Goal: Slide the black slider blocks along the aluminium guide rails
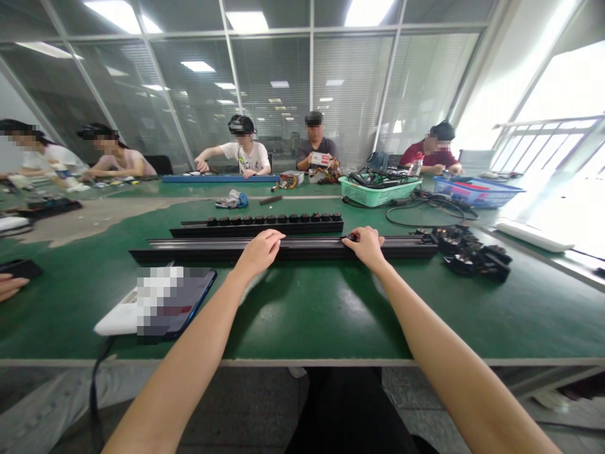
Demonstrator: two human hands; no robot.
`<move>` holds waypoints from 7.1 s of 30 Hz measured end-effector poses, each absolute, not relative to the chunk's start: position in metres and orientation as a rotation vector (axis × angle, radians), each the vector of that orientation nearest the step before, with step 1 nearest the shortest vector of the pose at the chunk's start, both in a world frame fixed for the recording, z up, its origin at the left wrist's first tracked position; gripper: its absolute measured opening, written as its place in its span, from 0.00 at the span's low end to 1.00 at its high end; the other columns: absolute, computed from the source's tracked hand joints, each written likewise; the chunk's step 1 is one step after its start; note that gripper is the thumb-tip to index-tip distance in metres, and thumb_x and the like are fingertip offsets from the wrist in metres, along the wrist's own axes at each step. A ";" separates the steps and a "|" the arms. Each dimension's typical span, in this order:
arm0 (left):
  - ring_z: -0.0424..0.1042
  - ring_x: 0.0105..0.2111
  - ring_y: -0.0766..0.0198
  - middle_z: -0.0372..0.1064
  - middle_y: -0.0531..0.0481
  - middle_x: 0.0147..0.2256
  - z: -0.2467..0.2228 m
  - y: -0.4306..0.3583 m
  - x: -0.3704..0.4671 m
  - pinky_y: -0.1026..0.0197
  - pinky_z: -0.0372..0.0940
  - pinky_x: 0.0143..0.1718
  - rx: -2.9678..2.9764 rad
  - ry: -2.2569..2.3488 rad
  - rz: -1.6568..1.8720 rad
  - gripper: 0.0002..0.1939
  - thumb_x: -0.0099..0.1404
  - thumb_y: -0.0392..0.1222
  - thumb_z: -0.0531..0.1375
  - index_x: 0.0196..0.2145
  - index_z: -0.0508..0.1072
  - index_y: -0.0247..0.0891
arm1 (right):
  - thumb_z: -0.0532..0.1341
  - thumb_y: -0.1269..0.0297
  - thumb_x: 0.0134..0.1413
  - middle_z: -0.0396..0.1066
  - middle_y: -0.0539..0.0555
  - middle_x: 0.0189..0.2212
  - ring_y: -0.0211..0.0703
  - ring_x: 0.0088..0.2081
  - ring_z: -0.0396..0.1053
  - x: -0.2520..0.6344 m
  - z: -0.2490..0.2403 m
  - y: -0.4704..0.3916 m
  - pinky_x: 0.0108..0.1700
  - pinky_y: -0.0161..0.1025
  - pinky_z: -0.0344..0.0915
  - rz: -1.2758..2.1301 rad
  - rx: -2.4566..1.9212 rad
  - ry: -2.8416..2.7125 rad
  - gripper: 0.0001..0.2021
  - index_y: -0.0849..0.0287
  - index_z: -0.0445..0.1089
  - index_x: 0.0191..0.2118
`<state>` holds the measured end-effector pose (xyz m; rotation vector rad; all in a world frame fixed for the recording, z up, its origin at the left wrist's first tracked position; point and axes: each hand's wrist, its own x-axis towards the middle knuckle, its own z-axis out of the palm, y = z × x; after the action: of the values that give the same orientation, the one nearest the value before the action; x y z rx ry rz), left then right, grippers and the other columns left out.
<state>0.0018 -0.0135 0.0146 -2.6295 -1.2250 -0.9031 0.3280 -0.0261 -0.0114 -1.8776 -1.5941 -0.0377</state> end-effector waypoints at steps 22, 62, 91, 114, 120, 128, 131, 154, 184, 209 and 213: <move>0.72 0.56 0.53 0.73 0.42 0.55 0.013 -0.013 0.001 0.48 0.67 0.61 -2.637 -1.208 -0.910 0.19 0.74 0.39 0.49 0.53 0.76 0.38 | 0.57 0.56 0.64 0.69 0.61 0.44 0.58 0.51 0.57 0.323 -0.012 -0.030 0.49 0.50 0.50 -0.230 -1.877 -1.701 0.14 0.58 0.77 0.41; 0.72 0.55 0.54 0.73 0.44 0.55 0.012 -0.011 0.000 0.48 0.67 0.61 -2.640 -1.212 -0.901 0.19 0.74 0.40 0.49 0.54 0.76 0.40 | 0.62 0.49 0.60 0.69 0.63 0.45 0.59 0.51 0.57 0.335 -0.004 -0.037 0.51 0.51 0.52 -0.246 -2.006 -1.641 0.16 0.58 0.73 0.39; 0.72 0.56 0.53 0.73 0.43 0.55 0.012 -0.011 0.001 0.48 0.66 0.61 -2.643 -1.199 -0.920 0.19 0.74 0.40 0.49 0.53 0.76 0.40 | 0.59 0.50 0.63 0.69 0.64 0.48 0.61 0.52 0.58 0.334 -0.005 -0.042 0.51 0.53 0.51 -0.174 -2.010 -1.564 0.18 0.56 0.77 0.48; 0.72 0.56 0.53 0.73 0.42 0.55 0.011 -0.008 0.000 0.47 0.66 0.62 -2.647 -1.181 -0.914 0.19 0.74 0.38 0.49 0.53 0.76 0.38 | 0.63 0.45 0.57 0.66 0.61 0.48 0.61 0.53 0.56 0.348 0.000 -0.042 0.53 0.52 0.52 -0.041 -2.068 -1.487 0.20 0.52 0.78 0.47; 0.72 0.55 0.54 0.74 0.43 0.54 0.012 -0.011 0.000 0.48 0.67 0.61 -2.641 -1.188 -0.911 0.19 0.74 0.38 0.49 0.53 0.76 0.38 | 0.63 0.46 0.56 0.65 0.61 0.47 0.60 0.52 0.56 0.348 0.001 -0.042 0.53 0.52 0.52 -0.077 -2.107 -1.479 0.19 0.56 0.76 0.44; 0.72 0.56 0.53 0.73 0.44 0.54 0.012 -0.011 0.000 0.48 0.67 0.61 -2.642 -1.199 -0.909 0.19 0.74 0.38 0.50 0.53 0.76 0.39 | 0.62 0.49 0.56 0.66 0.62 0.47 0.60 0.52 0.56 0.349 0.002 -0.043 0.53 0.52 0.50 -0.094 -2.152 -1.430 0.18 0.58 0.75 0.42; 0.72 0.55 0.53 0.73 0.43 0.54 0.012 -0.011 0.000 0.48 0.67 0.61 -2.645 -1.203 -0.906 0.19 0.74 0.38 0.50 0.54 0.76 0.38 | 0.62 0.48 0.56 0.66 0.62 0.47 0.60 0.52 0.57 0.349 0.002 -0.043 0.53 0.52 0.51 -0.082 -2.156 -1.416 0.18 0.57 0.76 0.43; 0.72 0.55 0.53 0.73 0.43 0.54 0.013 -0.013 0.001 0.48 0.68 0.60 -2.643 -1.220 -0.889 0.19 0.73 0.39 0.49 0.53 0.76 0.39 | 0.63 0.50 0.54 0.64 0.64 0.50 0.62 0.54 0.56 0.352 0.002 -0.042 0.53 0.53 0.50 -0.074 -2.205 -1.368 0.18 0.58 0.73 0.45; 0.72 0.56 0.54 0.73 0.43 0.55 0.013 -0.013 0.001 0.48 0.67 0.62 -2.651 -1.206 -0.902 0.19 0.74 0.39 0.49 0.53 0.76 0.40 | 0.62 0.52 0.55 0.65 0.66 0.51 0.65 0.56 0.57 0.369 0.002 -0.044 0.54 0.57 0.51 -0.104 -2.252 -1.240 0.18 0.59 0.73 0.46; 0.72 0.55 0.53 0.73 0.44 0.55 0.012 -0.011 0.000 0.47 0.67 0.61 -2.646 -1.202 -0.912 0.19 0.74 0.39 0.49 0.53 0.76 0.41 | 0.63 0.55 0.55 0.64 0.70 0.53 0.67 0.57 0.56 0.382 -0.002 -0.043 0.55 0.59 0.50 -0.166 -2.294 -1.095 0.16 0.60 0.73 0.45; 0.72 0.55 0.53 0.73 0.44 0.55 0.012 -0.011 0.000 0.48 0.67 0.61 -2.645 -1.206 -0.910 0.19 0.74 0.39 0.49 0.54 0.76 0.40 | 0.63 0.55 0.56 0.64 0.70 0.54 0.68 0.58 0.56 0.381 -0.001 -0.043 0.56 0.60 0.51 -0.147 -2.314 -1.103 0.17 0.61 0.73 0.47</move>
<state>0.0004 -0.0110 0.0118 -2.6445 -1.2063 -0.9102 0.3809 -0.0433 -0.0010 -2.3138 -1.1034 -0.1465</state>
